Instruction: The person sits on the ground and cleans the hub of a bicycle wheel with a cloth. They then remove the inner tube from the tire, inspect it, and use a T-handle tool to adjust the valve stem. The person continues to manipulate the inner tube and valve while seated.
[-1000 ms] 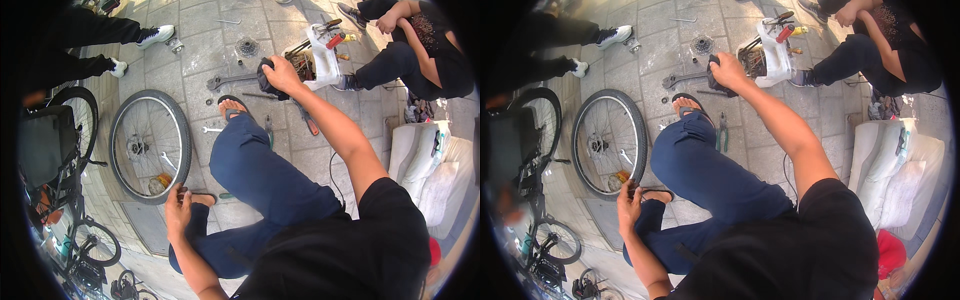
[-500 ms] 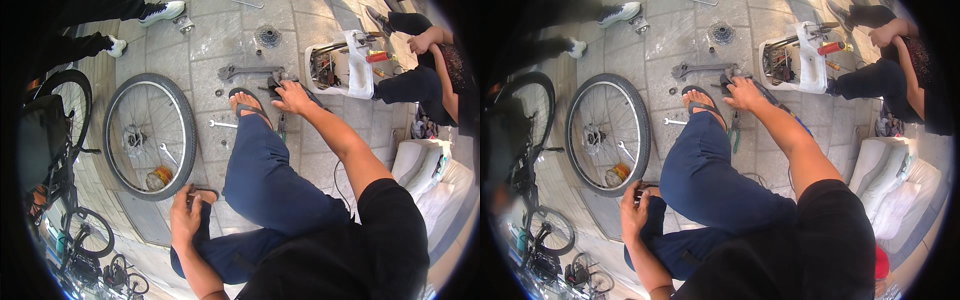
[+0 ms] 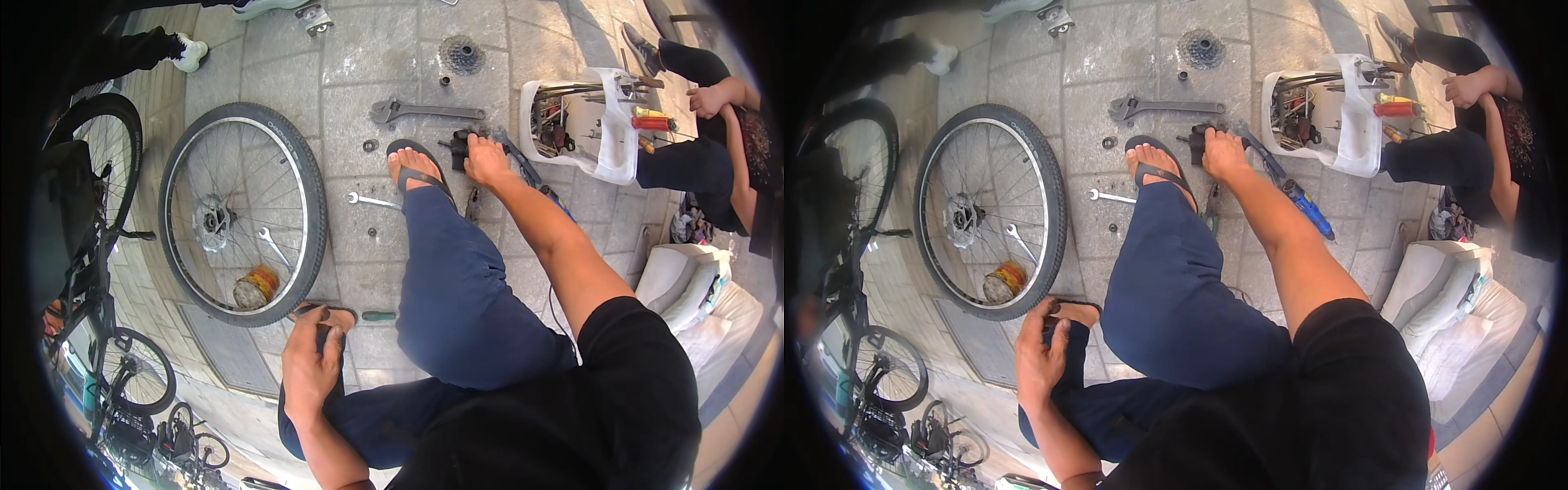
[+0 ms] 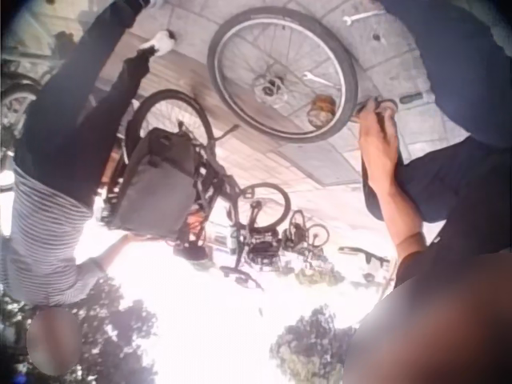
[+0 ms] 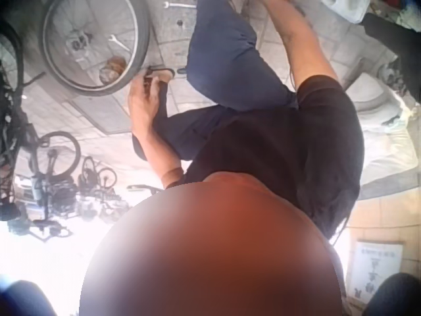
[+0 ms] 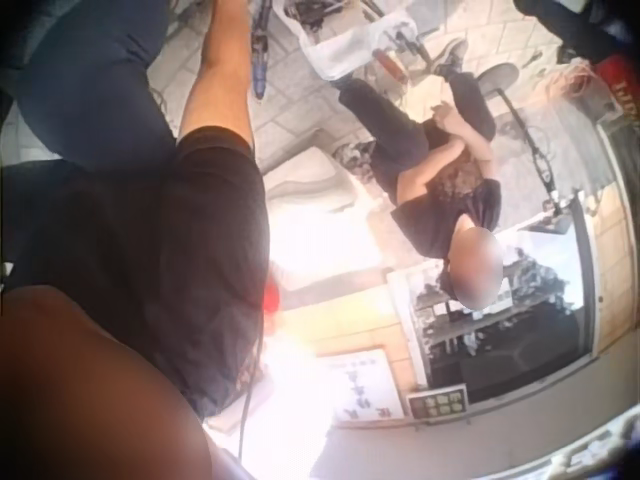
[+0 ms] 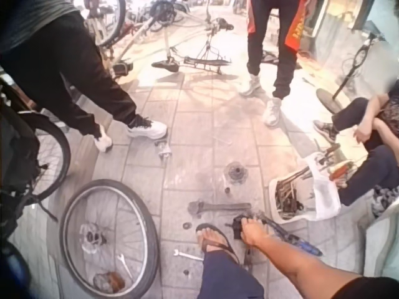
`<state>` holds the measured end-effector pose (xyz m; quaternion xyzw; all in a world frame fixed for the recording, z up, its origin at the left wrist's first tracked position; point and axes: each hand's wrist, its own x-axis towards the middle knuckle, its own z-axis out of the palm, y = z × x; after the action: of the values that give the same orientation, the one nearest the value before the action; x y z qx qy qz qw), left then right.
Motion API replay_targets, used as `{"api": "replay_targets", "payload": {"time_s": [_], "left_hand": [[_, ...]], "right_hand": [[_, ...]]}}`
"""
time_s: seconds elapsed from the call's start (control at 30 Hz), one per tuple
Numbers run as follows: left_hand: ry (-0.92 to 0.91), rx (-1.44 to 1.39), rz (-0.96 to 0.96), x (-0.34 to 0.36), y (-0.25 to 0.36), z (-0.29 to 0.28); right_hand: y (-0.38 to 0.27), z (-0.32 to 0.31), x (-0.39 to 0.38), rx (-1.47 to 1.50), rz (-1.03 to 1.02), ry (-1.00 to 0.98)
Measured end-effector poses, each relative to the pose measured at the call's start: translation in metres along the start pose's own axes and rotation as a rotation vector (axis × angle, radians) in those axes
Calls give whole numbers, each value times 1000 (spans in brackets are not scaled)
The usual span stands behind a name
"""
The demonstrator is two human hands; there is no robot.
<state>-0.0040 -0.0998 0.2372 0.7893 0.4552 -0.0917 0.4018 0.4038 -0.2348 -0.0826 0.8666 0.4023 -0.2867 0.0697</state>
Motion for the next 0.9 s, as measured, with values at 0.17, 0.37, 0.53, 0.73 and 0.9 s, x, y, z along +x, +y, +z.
{"api": "replay_targets", "payload": {"time_s": [0.17, 0.37, 0.53, 0.73, 0.9], "left_hand": [[21, -24, 60, 4, 8, -1], [42, -39, 72, 2, 10, -2], [53, -21, 106, -1, 7, 0], [76, -48, 115, -8, 15, -2], [248, 38, 248, -12, 29, -9]], "right_hand": [[-10, 6, 8, 55, 126, 41], [-11, 6, 12, 110, 120, 44], [-5, 3, 18, 195, 196, 48], [5, -25, 13, 1124, 374, -74], [-27, -98, -16, 1819, 103, -245]]}}
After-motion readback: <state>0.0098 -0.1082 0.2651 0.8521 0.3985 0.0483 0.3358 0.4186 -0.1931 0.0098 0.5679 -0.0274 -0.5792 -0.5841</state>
